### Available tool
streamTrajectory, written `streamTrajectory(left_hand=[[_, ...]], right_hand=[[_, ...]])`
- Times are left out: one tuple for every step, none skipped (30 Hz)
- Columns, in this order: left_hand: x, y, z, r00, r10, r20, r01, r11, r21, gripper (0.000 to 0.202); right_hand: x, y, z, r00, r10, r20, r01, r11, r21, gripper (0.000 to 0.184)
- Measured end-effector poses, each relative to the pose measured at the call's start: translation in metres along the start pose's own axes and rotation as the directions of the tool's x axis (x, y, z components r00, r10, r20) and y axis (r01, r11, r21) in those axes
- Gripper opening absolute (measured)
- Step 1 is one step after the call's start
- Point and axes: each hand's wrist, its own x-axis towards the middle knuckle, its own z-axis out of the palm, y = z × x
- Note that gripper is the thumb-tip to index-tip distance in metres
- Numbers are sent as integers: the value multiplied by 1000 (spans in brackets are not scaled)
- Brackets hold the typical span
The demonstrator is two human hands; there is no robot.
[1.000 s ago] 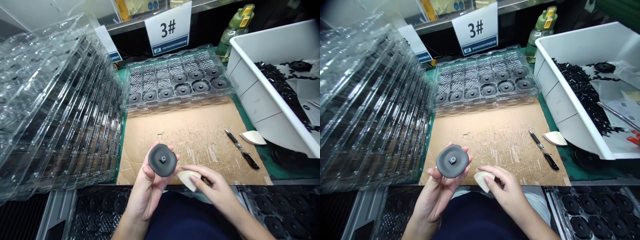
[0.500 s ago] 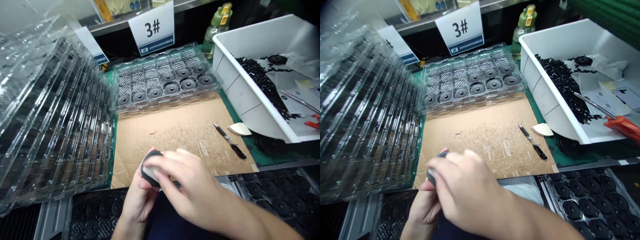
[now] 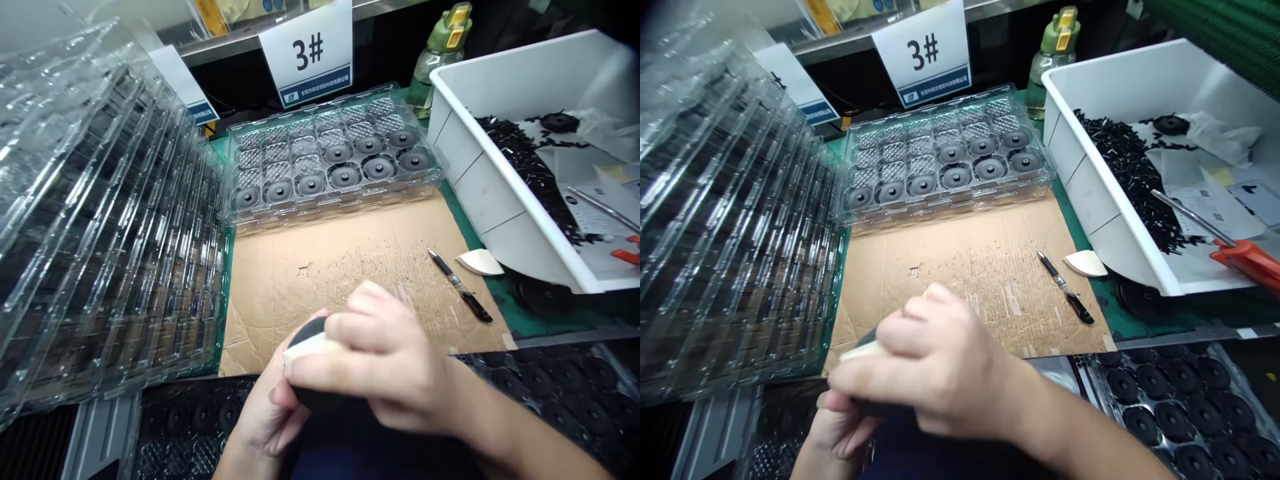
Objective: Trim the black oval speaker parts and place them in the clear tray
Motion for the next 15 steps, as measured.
streamTrajectory(left_hand=[[-1,0,1,1000,15,27,-15,1000,-17,65],[-2,0,1,998,28,54,-25,999,-41,63],[-2,0,2,996,32,82,-27,997,-66,59],[-3,1,2,994,30,109,-19,996,-92,56],[-4,1,2,991,21,132,-5,993,-116,56],[-4,2,1,988,11,152,10,991,-134,58],[-3,2,1,987,5,163,19,989,-146,60],[-3,3,0,985,1,172,26,988,-152,60],[-2,3,-1,984,-1,180,29,988,-155,60],[-1,4,-1,983,-2,184,31,987,-155,60],[0,4,-1,983,-4,186,33,987,-154,59],[1,5,-1,982,-7,187,36,988,-153,58],[2,6,0,982,-13,189,42,988,-150,57],[2,6,1,981,-20,194,49,988,-146,57],[3,6,2,980,-29,198,57,989,-139,56]], right_hand=[[1,7,1,1000,-4,11,4,999,53,37],[1,13,1,999,49,10,-49,995,84,35],[-3,18,2,989,151,-5,-149,984,96,33],[-9,22,4,962,270,-25,-266,958,107,31],[-17,25,7,922,385,-44,-377,917,129,28],[-28,26,11,870,490,-52,-477,864,164,26],[-39,27,15,818,574,-40,-555,806,206,24],[-51,27,20,776,630,-9,-609,754,245,24],[-63,27,25,749,662,37,-644,714,274,25],[-74,27,30,733,675,85,-667,687,289,26],[-83,27,33,723,678,131,-683,672,287,26],[-89,28,34,714,681,162,-695,665,271,27],[-93,29,33,702,691,173,-710,661,244,27],[-93,28,29,693,703,159,-719,660,217,27],[-90,27,23,686,717,123,-725,660,197,26]])
